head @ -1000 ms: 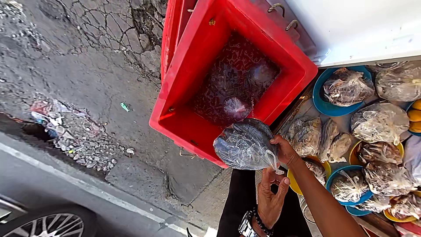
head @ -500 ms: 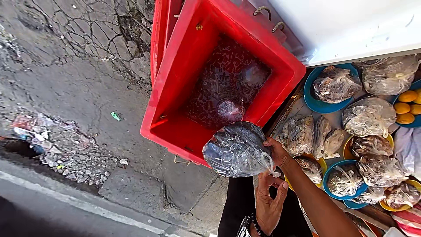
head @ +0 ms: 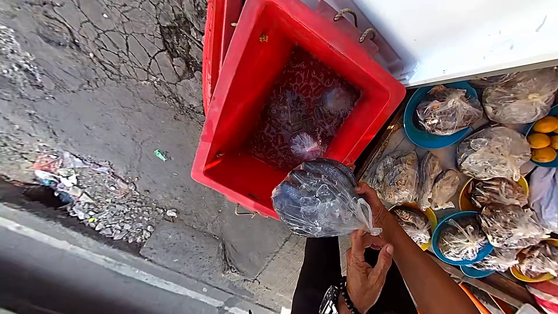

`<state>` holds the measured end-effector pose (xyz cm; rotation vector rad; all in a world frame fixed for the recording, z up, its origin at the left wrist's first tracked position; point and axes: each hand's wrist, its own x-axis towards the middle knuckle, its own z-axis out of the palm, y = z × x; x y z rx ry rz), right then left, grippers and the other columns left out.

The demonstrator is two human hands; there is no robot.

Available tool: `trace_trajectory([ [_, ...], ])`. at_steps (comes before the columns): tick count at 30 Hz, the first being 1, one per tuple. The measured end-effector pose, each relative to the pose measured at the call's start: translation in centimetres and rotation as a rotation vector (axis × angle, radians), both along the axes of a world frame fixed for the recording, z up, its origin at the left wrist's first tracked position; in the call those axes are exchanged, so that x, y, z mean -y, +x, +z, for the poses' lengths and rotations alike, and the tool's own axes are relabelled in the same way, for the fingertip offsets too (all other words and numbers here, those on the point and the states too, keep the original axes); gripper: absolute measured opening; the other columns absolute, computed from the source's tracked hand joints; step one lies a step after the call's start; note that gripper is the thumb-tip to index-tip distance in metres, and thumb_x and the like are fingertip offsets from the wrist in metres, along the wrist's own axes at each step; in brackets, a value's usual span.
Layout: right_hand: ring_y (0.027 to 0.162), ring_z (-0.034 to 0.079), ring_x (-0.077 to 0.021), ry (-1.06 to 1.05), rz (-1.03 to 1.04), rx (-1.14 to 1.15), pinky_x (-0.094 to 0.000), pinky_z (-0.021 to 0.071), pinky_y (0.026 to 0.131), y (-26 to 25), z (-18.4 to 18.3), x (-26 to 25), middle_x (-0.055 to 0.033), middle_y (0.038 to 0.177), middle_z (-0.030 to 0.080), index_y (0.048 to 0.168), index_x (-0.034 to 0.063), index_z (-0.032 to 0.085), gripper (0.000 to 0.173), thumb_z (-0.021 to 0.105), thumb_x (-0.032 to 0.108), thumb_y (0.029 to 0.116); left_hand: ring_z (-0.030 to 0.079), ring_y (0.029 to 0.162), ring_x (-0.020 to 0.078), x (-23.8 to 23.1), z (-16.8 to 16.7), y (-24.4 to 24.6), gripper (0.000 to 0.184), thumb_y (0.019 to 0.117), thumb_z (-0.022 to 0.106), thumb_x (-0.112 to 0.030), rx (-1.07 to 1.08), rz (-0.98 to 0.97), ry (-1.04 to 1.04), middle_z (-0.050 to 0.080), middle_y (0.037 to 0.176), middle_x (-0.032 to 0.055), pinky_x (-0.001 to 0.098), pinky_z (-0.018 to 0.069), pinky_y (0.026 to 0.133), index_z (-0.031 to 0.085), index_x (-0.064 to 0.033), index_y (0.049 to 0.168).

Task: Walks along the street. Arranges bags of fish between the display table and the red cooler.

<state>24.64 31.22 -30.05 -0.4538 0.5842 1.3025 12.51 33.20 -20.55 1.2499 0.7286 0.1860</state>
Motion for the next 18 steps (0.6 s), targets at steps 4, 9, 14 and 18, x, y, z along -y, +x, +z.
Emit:
trace_trajectory([
  [4, 0.08, 0.075, -0.0086, 0.027, -0.037, -0.005, -0.0269, 0.0627, 0.074, 0.0, 0.2, 0.26, -0.003, 0.085, 0.077, 0.088, 0.0141, 0.078, 0.014, 0.076, 0.027, 0.0831, 0.072, 0.091, 0.0103, 0.07, 0.02, 0.17, 0.04, 0.1007, 0.065, -0.022, 0.012, -0.011, -0.006, 0.073, 0.093, 0.0024, 0.0271, 0.0583, 0.088, 0.044, -0.0092, 0.132],
  [9, 0.083, 0.075, -0.0086, 0.094, -0.072, -0.008, -0.0269, 0.0625, 0.077, -0.21, 0.12, 0.17, -0.0028, 0.088, 0.078, 0.092, 0.0142, 0.078, 0.014, 0.075, 0.027, 0.0863, 0.072, 0.092, 0.0107, 0.25, -0.12, 0.07, 0.043, 0.1006, 0.066, -0.021, 0.031, -0.015, 0.009, 0.073, 0.094, 0.0024, 0.0266, 0.058, 0.088, 0.043, -0.013, 0.136],
  [14, 0.083, 0.075, -0.0087, 0.151, -0.041, -0.035, -0.027, 0.0625, 0.076, -0.35, 0.23, -0.2, -0.0025, 0.088, 0.078, 0.092, 0.015, 0.079, 0.016, 0.075, 0.029, 0.0861, 0.072, 0.092, 0.0092, 0.21, 0.01, -0.13, 0.043, 0.1004, 0.066, -0.021, 0.035, -0.011, 0.012, 0.074, 0.095, -0.0002, 0.0248, 0.0569, 0.089, 0.042, -0.0176, 0.136],
  [18, 0.082, 0.075, -0.008, 0.162, -0.04, -0.028, -0.0262, 0.0623, 0.074, -0.5, 0.49, -0.65, -0.0018, 0.087, 0.077, 0.092, 0.0157, 0.079, 0.014, 0.074, 0.028, 0.0869, 0.072, 0.091, 0.011, -0.01, 0.12, -0.23, 0.044, 0.1009, 0.066, -0.022, 0.045, -0.007, 0.004, 0.073, 0.096, -0.0004, 0.0265, 0.0578, 0.089, 0.042, -0.0217, 0.138],
])
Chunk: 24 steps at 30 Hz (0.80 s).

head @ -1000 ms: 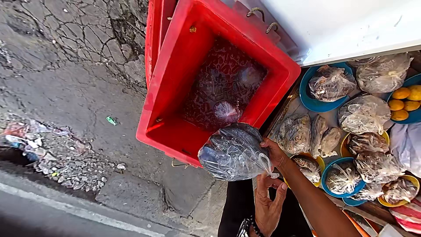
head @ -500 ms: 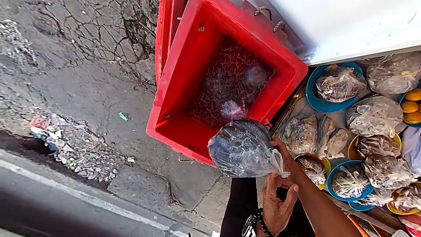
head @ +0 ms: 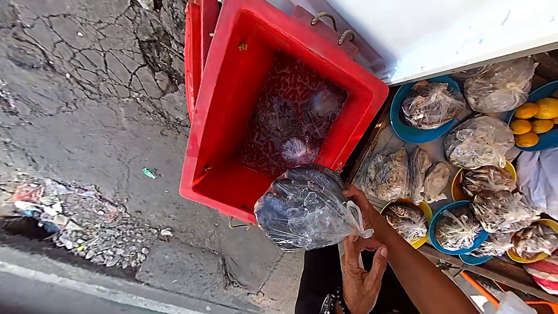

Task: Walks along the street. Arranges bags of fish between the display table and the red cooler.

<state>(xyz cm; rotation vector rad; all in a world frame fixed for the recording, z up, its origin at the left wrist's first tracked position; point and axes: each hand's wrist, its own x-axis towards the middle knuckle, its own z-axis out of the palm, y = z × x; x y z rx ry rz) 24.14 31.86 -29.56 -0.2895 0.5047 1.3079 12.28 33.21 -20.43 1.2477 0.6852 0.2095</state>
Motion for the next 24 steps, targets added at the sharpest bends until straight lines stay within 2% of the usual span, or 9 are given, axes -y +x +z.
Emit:
trace_trajectory([
  [3, 0.082, 0.074, -0.0074, -0.038, 0.021, 0.031, -0.0262, 0.062, 0.076, 0.2, 0.5, -0.5, -0.0012, 0.087, 0.077, 0.09, 0.017, 0.077, 0.013, 0.075, 0.029, 0.0849, 0.073, 0.092, 0.0123, -0.5, 0.5, 0.1, 0.049, 0.1008, 0.066, -0.024, 0.005, 0.014, -0.013, 0.074, 0.1, -0.001, 0.0267, 0.0584, 0.089, 0.042, -0.0284, 0.143],
  [9, 0.087, 0.074, -0.0077, 0.084, -0.006, 0.044, -0.0269, 0.0611, 0.081, 0.5, 0.5, -2.5, -0.0016, 0.093, 0.077, 0.096, 0.0163, 0.077, 0.014, 0.07, 0.026, 0.0891, 0.072, 0.093, 0.0119, -1.7, 1.2, 0.7, 0.05, 0.1013, 0.066, -0.024, 0.034, 0.033, -0.014, 0.074, 0.102, -0.0016, 0.0261, 0.0581, 0.09, 0.041, -0.0304, 0.144],
  [18, 0.082, 0.073, -0.0054, 0.165, -0.007, -0.035, -0.0237, 0.0607, 0.075, 0.6, 1.8, -3.8, 0.0002, 0.087, 0.076, 0.089, 0.0197, 0.075, 0.012, 0.063, 0.024, 0.0918, 0.073, 0.097, 0.0137, -2.2, 1.5, 0.9, 0.051, 0.1013, 0.066, -0.023, 0.066, -0.001, 0.023, 0.075, 0.106, -0.003, 0.0273, 0.0583, 0.093, 0.039, -0.0348, 0.144],
  [24, 0.072, 0.07, -0.0016, 0.022, 0.08, -0.023, -0.0203, 0.0583, 0.065, 1.0, 2.9, -4.0, 0.0042, 0.078, 0.073, 0.083, 0.0221, 0.066, 0.035, 0.037, 0.015, 0.0994, 0.074, 0.098, 0.0125, -2.8, 1.1, 1.2, 0.051, 0.1025, 0.063, -0.021, 0.096, -0.063, 0.029, 0.075, 0.109, -0.0064, 0.0277, 0.0588, 0.093, 0.038, -0.0355, 0.144],
])
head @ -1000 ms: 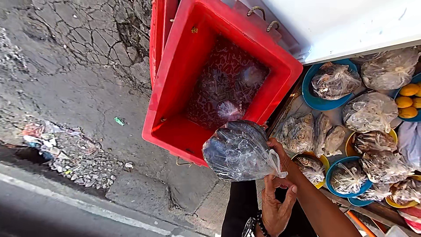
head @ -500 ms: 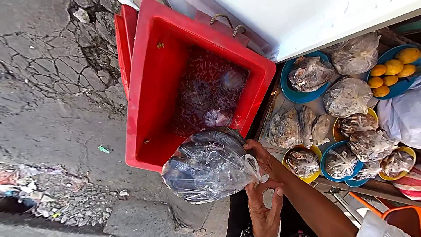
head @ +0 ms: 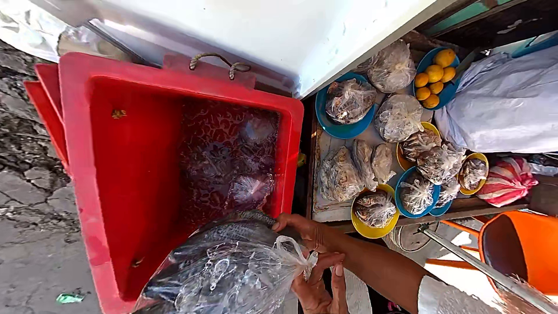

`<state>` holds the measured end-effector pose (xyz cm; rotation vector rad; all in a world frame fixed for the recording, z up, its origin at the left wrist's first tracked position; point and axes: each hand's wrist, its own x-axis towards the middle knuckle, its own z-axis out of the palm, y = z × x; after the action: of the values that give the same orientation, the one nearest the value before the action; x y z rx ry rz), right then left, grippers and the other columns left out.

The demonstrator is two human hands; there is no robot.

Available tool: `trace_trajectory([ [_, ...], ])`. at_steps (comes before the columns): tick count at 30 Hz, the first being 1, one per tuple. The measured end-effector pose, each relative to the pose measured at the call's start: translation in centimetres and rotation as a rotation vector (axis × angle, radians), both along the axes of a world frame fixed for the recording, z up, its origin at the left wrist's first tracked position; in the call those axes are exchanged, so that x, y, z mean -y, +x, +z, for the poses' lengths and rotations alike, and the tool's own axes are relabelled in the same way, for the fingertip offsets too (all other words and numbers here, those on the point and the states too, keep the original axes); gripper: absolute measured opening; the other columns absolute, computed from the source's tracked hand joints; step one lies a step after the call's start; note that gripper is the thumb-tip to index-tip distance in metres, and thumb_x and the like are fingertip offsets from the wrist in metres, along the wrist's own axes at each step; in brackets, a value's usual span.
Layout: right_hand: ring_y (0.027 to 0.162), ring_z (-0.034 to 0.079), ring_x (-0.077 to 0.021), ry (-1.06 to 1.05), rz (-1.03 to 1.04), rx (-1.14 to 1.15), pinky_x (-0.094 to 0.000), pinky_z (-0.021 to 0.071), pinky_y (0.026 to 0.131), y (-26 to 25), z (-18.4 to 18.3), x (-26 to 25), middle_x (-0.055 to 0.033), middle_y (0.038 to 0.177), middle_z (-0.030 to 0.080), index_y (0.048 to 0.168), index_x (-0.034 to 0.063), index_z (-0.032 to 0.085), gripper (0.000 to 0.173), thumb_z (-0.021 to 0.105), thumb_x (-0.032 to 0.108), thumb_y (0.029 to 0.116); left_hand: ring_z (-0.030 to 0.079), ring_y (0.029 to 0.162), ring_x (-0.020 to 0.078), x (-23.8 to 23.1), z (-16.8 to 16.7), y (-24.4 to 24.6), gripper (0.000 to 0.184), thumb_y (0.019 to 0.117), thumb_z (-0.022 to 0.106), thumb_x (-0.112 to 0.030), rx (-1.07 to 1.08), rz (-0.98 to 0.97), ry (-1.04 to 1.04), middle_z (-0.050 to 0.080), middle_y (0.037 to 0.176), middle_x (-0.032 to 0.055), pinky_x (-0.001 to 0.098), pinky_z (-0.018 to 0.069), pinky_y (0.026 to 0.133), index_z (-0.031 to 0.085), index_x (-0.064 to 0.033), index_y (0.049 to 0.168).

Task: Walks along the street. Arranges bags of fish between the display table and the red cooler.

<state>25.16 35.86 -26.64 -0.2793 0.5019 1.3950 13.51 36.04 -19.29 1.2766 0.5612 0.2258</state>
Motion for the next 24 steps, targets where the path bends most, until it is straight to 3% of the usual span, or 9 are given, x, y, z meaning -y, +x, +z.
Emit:
trace_trajectory([
  [15, 0.074, 0.072, -0.0052, 0.077, -0.045, -0.091, -0.0233, 0.0602, 0.066, -0.6, -0.97, 0.39, 0.0005, 0.08, 0.073, 0.088, 0.0197, 0.067, 0.032, 0.037, 0.019, 0.1008, 0.075, 0.097, 0.0141, -0.29, -0.39, 0.0, 0.049, 0.1021, 0.064, -0.021, 0.014, -0.015, 0.002, 0.076, 0.106, -0.0047, 0.029, 0.0599, 0.092, 0.037, -0.0329, 0.142],
  [19, 0.072, 0.071, -0.0039, -0.026, 0.0, -0.05, -0.0225, 0.0595, 0.064, -0.51, -0.35, 0.38, 0.0022, 0.078, 0.072, 0.088, 0.0205, 0.064, 0.036, 0.032, 0.02, 0.1054, 0.075, 0.096, 0.0137, -0.28, -0.27, 0.0, 0.05, 0.1019, 0.064, -0.02, 0.009, -0.03, 0.005, 0.076, 0.104, -0.0052, 0.0291, 0.0599, 0.092, 0.035, -0.0306, 0.142],
  [24, 0.072, 0.069, -0.0034, -0.089, 0.053, -0.025, -0.0222, 0.0588, 0.066, -0.29, -0.33, 0.11, 0.0035, 0.078, 0.069, 0.093, 0.0199, 0.062, 0.028, 0.037, 0.02, 0.1061, 0.075, 0.096, 0.0127, -0.42, 0.08, 0.14, 0.049, 0.1025, 0.063, -0.021, -0.016, -0.042, -0.024, 0.076, 0.103, -0.0065, 0.0296, 0.06, 0.093, 0.031, -0.0271, 0.139],
])
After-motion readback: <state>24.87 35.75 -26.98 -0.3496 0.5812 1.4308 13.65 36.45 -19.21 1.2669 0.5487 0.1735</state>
